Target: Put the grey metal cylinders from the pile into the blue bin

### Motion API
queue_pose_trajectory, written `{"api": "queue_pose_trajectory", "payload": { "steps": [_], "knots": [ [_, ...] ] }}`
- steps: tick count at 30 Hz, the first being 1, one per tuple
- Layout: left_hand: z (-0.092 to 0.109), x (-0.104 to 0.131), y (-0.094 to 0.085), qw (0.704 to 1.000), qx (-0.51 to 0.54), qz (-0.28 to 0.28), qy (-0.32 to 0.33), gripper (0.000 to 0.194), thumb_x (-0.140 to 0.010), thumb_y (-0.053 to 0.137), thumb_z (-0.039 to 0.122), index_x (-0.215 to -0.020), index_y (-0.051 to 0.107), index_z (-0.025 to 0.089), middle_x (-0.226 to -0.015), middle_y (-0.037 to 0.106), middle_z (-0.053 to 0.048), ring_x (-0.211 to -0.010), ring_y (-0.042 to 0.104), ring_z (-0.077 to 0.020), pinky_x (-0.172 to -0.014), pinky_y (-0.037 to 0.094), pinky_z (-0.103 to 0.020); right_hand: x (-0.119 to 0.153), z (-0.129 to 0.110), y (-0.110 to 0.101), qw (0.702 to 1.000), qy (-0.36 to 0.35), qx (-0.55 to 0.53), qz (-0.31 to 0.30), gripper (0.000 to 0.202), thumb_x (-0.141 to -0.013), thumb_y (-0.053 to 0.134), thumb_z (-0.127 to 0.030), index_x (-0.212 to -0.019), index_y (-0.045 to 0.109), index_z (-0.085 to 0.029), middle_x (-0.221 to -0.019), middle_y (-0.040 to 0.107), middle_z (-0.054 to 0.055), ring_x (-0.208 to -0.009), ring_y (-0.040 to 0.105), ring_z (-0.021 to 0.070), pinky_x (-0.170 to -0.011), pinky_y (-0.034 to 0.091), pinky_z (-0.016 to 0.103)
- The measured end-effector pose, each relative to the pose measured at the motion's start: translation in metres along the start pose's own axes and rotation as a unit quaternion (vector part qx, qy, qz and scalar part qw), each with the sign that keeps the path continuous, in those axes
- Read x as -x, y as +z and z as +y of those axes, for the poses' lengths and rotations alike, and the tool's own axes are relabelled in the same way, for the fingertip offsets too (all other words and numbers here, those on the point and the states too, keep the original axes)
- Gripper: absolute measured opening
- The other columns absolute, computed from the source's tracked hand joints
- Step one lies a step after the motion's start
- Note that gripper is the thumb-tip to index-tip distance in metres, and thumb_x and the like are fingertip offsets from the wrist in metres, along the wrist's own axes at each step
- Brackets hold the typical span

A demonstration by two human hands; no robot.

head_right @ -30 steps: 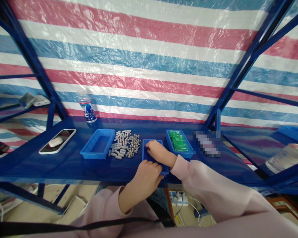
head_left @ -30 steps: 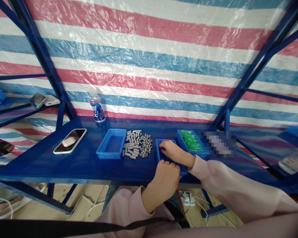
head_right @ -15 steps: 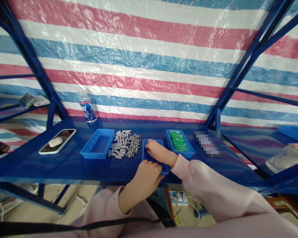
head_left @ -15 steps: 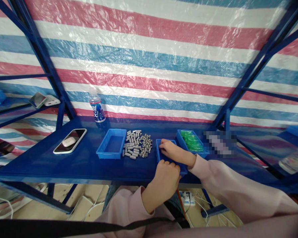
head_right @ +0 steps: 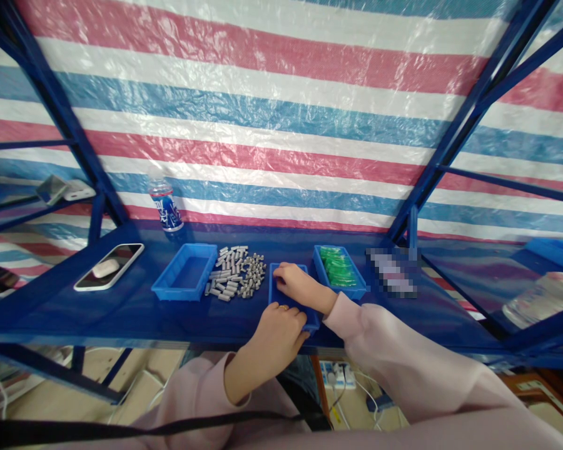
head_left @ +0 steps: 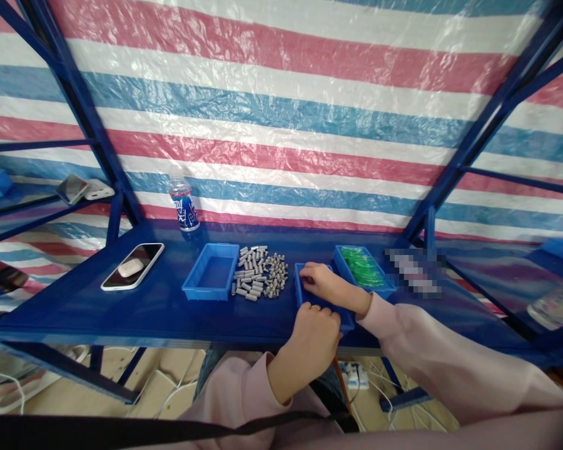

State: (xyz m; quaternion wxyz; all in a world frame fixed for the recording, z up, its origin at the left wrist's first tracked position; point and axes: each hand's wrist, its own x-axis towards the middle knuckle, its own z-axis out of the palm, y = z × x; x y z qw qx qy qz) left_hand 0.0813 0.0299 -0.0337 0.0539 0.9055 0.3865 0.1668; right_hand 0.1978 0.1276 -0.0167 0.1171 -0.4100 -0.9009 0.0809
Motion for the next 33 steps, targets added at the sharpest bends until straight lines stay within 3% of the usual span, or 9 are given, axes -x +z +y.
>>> {"api": "queue_pose_trajectory", "payload": {
  "steps": [8,17,28,33],
  "knots": [
    [0.000,0.000,0.000,1.000,-0.006,-0.002,0.004,0.013,-0.087,0.052,0.027,-0.087,0.058,0.016,-0.085,0.066,-0.005,-0.080,0.061,-0.0221,-0.074,0.045,-0.036,0.001,0.001,0.001,1.000,0.011,0.016,0.020,0.016,-0.077,0.053,-0.003,-0.067,0.061,-0.013,-0.079,0.052,0.004,-0.065,0.049,0.0111,-0.063,0.040,0.021],
    [0.000,0.000,-0.002,1.000,-0.007,-0.003,0.003,0.014,-0.087,0.050,0.027,-0.087,0.059,0.016,-0.085,0.066,-0.006,-0.080,0.061,-0.0220,-0.074,0.045,-0.036,0.001,0.006,0.000,1.000,-0.005,0.012,0.007,0.020,-0.079,0.051,-0.003,-0.080,0.068,-0.014,-0.080,0.066,0.006,-0.079,0.058,0.0171,-0.074,0.042,0.026],
    [0.000,0.001,0.001,1.000,-0.010,0.002,0.006,0.013,-0.087,0.051,0.027,-0.086,0.058,0.016,-0.085,0.066,-0.005,-0.079,0.061,-0.0220,-0.074,0.044,-0.036,-0.004,0.011,0.007,1.000,0.005,0.000,0.015,0.020,-0.074,0.053,-0.001,-0.077,0.068,-0.013,-0.077,0.066,0.007,-0.072,0.058,0.0154,-0.065,0.041,0.023],
    [-0.001,0.000,0.002,1.000,-0.010,0.005,0.006,0.012,-0.087,0.051,0.027,-0.085,0.058,0.016,-0.084,0.066,-0.005,-0.079,0.061,-0.0220,-0.073,0.045,-0.037,-0.003,0.009,0.007,1.000,0.012,-0.006,0.009,0.018,-0.078,0.053,-0.005,-0.080,0.068,-0.014,-0.075,0.068,0.005,-0.068,0.060,0.0148,-0.063,0.041,0.022]
  ]
}}
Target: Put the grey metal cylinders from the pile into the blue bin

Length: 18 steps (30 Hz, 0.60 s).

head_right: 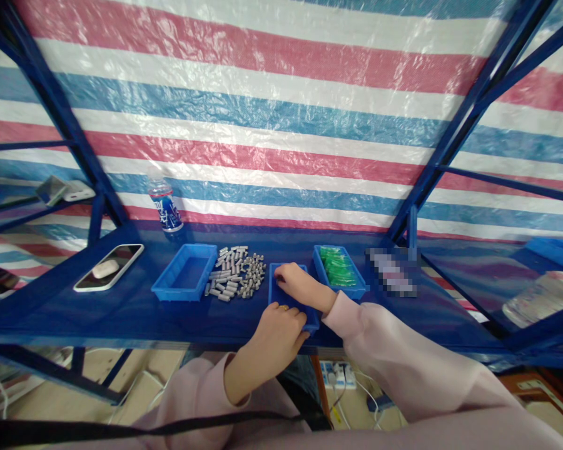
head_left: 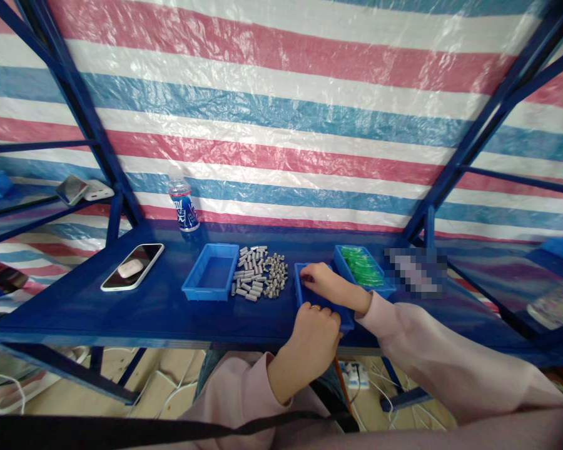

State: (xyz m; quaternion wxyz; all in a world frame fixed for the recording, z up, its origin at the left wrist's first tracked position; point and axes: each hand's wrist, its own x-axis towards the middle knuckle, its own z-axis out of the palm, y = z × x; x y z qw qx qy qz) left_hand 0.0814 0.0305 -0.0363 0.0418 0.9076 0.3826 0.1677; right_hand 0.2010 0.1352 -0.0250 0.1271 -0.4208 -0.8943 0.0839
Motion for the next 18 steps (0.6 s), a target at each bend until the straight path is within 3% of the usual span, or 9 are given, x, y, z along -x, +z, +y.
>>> {"api": "queue_pose_trajectory", "payload": {
  "steps": [10,18],
  "knots": [
    [-0.001,-0.001,0.000,1.000,-0.005,-0.012,0.001,0.014,-0.088,0.050,0.028,-0.087,0.057,0.017,-0.086,0.066,-0.005,-0.080,0.060,-0.0221,-0.073,0.045,-0.037,-0.001,-0.004,-0.003,1.000,0.003,0.005,-0.028,0.010,-0.080,0.059,-0.011,-0.077,0.067,-0.016,-0.075,0.069,0.005,-0.069,0.061,0.0152,-0.063,0.040,0.022],
    [0.001,-0.001,-0.002,1.000,0.004,-0.024,-0.012,0.015,-0.088,0.050,0.029,-0.088,0.058,0.016,-0.087,0.067,-0.006,-0.082,0.062,-0.0217,-0.075,0.044,-0.036,-0.004,-0.011,-0.029,0.999,0.015,0.024,-0.019,0.011,-0.080,0.061,-0.016,-0.083,0.071,-0.018,-0.080,0.070,0.004,-0.073,0.062,0.0163,-0.065,0.041,0.023]
  ]
}}
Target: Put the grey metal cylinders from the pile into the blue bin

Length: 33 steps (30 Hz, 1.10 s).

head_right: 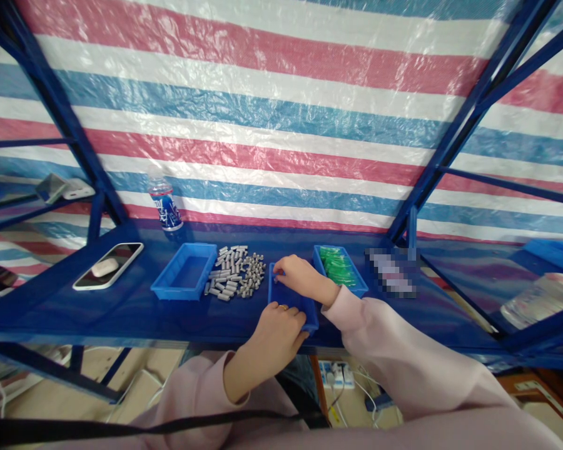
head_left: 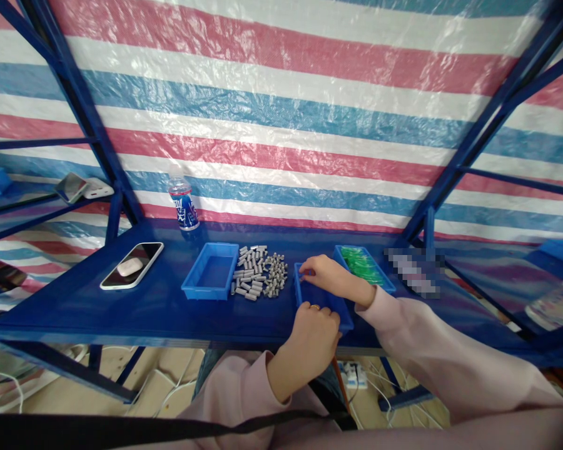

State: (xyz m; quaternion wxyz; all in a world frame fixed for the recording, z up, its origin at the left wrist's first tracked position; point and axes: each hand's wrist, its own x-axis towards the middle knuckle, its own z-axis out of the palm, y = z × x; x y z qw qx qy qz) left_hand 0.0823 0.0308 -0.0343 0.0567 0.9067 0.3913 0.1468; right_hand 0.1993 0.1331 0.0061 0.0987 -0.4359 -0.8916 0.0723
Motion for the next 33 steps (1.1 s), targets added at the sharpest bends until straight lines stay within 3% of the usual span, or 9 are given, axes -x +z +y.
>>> {"api": "queue_pose_trajectory", "payload": {
  "steps": [10,15,22,33],
  "knots": [
    [-0.002,-0.001,-0.001,1.000,0.011,0.013,0.000,0.013,-0.086,0.053,0.029,-0.087,0.058,0.017,-0.087,0.067,-0.005,-0.081,0.062,-0.0216,-0.076,0.044,-0.036,-0.038,-0.013,-0.032,0.996,0.052,0.071,0.023,0.011,-0.082,0.064,-0.029,-0.080,0.068,-0.019,-0.081,0.070,0.003,-0.074,0.062,0.0151,-0.059,0.038,0.022],
    [-0.002,-0.002,0.001,1.000,0.006,0.013,0.004,0.013,-0.086,0.054,0.029,-0.086,0.058,0.016,-0.086,0.067,-0.005,-0.080,0.062,-0.0218,-0.075,0.044,-0.036,-0.066,-0.007,-0.025,0.994,0.068,0.083,-0.014,0.017,-0.080,0.065,-0.033,-0.080,0.070,-0.017,-0.085,0.070,0.007,-0.081,0.064,0.0197,-0.064,0.041,0.023],
    [-0.002,0.000,-0.001,1.000,0.015,0.018,0.005,0.012,-0.086,0.053,0.027,-0.086,0.058,0.016,-0.086,0.067,-0.005,-0.080,0.062,-0.0218,-0.076,0.044,-0.036,-0.084,0.000,-0.012,0.989,0.085,0.071,-0.096,0.014,-0.074,0.063,-0.013,-0.082,0.074,-0.017,-0.087,0.072,0.008,-0.079,0.066,0.0196,-0.063,0.045,0.022],
    [-0.002,0.000,0.000,1.000,0.009,0.012,0.000,0.011,-0.087,0.053,0.029,-0.087,0.056,0.017,-0.087,0.067,-0.004,-0.081,0.062,-0.0217,-0.077,0.044,-0.037,-0.094,0.013,0.000,0.981,0.087,-0.004,-0.176,0.022,-0.063,0.077,-0.027,-0.081,0.075,-0.015,-0.080,0.074,0.005,-0.071,0.065,0.0175,-0.057,0.044,0.020]
  ]
}}
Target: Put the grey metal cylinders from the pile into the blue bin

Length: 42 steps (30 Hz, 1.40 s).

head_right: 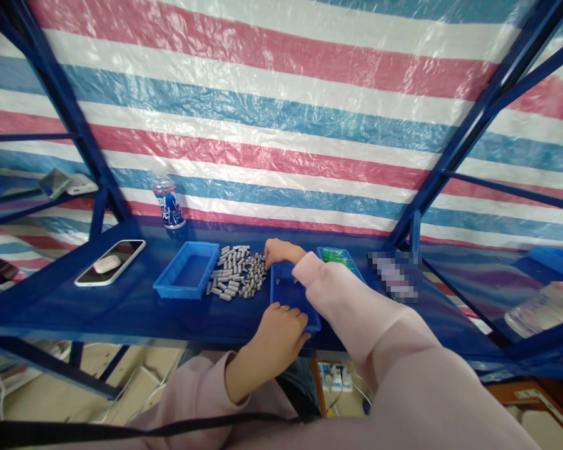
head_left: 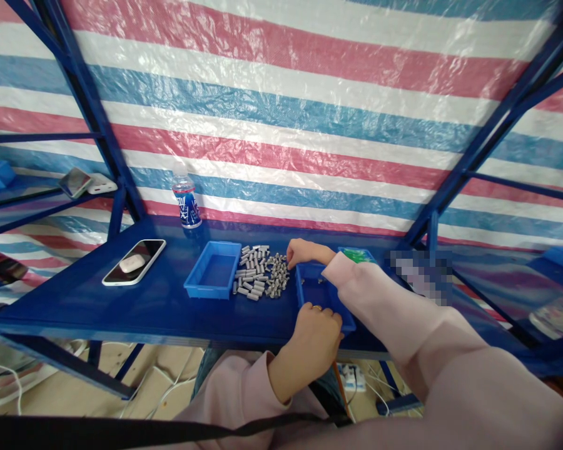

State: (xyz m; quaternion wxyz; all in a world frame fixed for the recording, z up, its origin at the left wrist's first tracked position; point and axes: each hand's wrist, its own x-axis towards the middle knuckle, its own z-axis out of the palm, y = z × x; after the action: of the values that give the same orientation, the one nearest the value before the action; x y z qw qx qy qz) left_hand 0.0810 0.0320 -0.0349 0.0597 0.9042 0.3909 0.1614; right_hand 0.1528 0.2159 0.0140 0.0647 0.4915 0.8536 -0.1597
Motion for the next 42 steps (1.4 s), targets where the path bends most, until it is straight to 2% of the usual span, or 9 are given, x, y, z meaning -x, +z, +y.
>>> {"api": "queue_pose_trajectory", "payload": {
  "steps": [4,9,13,16,19,22,27,33,42],
  "knots": [
    [0.000,-0.001,0.002,1.000,-0.003,0.004,0.004,0.012,-0.086,0.054,0.028,-0.086,0.056,0.017,-0.086,0.067,-0.005,-0.080,0.062,-0.0222,-0.074,0.044,-0.036,-0.008,0.003,0.005,1.000,-0.002,-0.024,-0.013,0.022,-0.059,0.079,-0.028,-0.076,0.076,-0.014,-0.072,0.073,0.004,-0.066,0.064,0.0164,-0.054,0.043,0.019],
    [0.000,-0.001,0.002,1.000,0.002,0.010,0.003,0.011,-0.086,0.054,0.028,-0.086,0.057,0.017,-0.086,0.067,-0.005,-0.080,0.062,-0.0219,-0.074,0.044,-0.036,-0.001,0.002,0.001,0.998,-0.007,-0.049,0.036,0.018,-0.059,0.077,-0.023,-0.073,0.075,-0.011,-0.070,0.072,0.006,-0.065,0.063,0.0166,-0.055,0.042,0.020],
    [0.000,-0.001,0.001,1.000,0.007,-0.005,-0.001,0.012,-0.086,0.054,0.028,-0.088,0.057,0.016,-0.088,0.066,-0.006,-0.083,0.061,-0.0215,-0.077,0.043,-0.036,0.031,-0.001,-0.017,0.991,-0.025,-0.081,0.102,0.023,-0.073,0.065,-0.027,-0.085,0.074,-0.009,-0.076,0.072,0.007,-0.071,0.063,0.0168,-0.058,0.043,0.021],
    [0.001,0.000,0.000,1.000,0.009,-0.010,-0.004,0.013,-0.087,0.052,0.028,-0.089,0.057,0.016,-0.090,0.066,-0.006,-0.083,0.061,-0.0218,-0.077,0.043,-0.036,0.066,-0.003,-0.023,0.985,-0.058,-0.126,0.099,0.027,-0.075,0.063,-0.034,-0.084,0.074,-0.011,-0.075,0.072,0.006,-0.068,0.063,0.0165,-0.058,0.044,0.021],
    [0.000,0.001,0.000,1.000,0.008,-0.001,-0.005,0.014,-0.087,0.052,0.028,-0.089,0.058,0.016,-0.089,0.066,-0.006,-0.083,0.061,-0.0222,-0.077,0.043,-0.036,0.095,-0.003,-0.010,0.986,-0.094,-0.128,0.051,0.021,-0.073,0.065,-0.032,-0.077,0.073,-0.013,-0.070,0.071,0.004,-0.065,0.062,0.0161,-0.057,0.044,0.022],
    [0.000,0.001,0.001,1.000,0.007,0.011,-0.004,0.014,-0.088,0.051,0.028,-0.088,0.058,0.016,-0.087,0.066,-0.006,-0.082,0.061,-0.0220,-0.077,0.043,-0.036,0.110,-0.003,0.017,0.994,-0.075,-0.041,0.064,0.012,-0.070,0.063,-0.018,-0.075,0.073,-0.014,-0.069,0.070,0.005,-0.061,0.061,0.0152,-0.055,0.042,0.022],
    [-0.001,0.001,0.003,1.000,-0.001,0.019,0.000,0.014,-0.088,0.050,0.028,-0.087,0.058,0.016,-0.085,0.065,-0.006,-0.083,0.060,-0.0225,-0.076,0.044,-0.036,0.107,-0.004,0.043,0.995,-0.075,-0.012,0.064,0.015,-0.072,0.057,-0.011,-0.072,0.072,-0.015,-0.068,0.070,0.005,-0.061,0.060,0.0147,-0.056,0.040,0.022],
    [-0.001,0.000,0.002,1.000,-0.007,0.015,0.001,0.015,-0.087,0.051,0.029,-0.087,0.058,0.016,-0.085,0.065,-0.006,-0.081,0.060,-0.0222,-0.075,0.044,-0.036,0.101,0.001,0.042,0.990,-0.119,-0.041,0.069,0.023,-0.079,0.053,-0.015,-0.065,0.071,-0.015,-0.061,0.067,0.003,-0.056,0.057,0.0130,-0.055,0.039,0.021],
    [-0.001,0.001,0.003,1.000,-0.011,0.026,0.005,0.013,-0.087,0.051,0.028,-0.086,0.057,0.017,-0.084,0.065,-0.005,-0.080,0.060,-0.0225,-0.074,0.044,-0.037,0.094,0.012,0.049,0.989,-0.091,-0.052,0.102,0.024,-0.085,0.050,-0.021,-0.078,0.072,-0.015,-0.077,0.072,0.007,-0.069,0.063,0.0162,-0.063,0.042,0.023]
  ]
}}
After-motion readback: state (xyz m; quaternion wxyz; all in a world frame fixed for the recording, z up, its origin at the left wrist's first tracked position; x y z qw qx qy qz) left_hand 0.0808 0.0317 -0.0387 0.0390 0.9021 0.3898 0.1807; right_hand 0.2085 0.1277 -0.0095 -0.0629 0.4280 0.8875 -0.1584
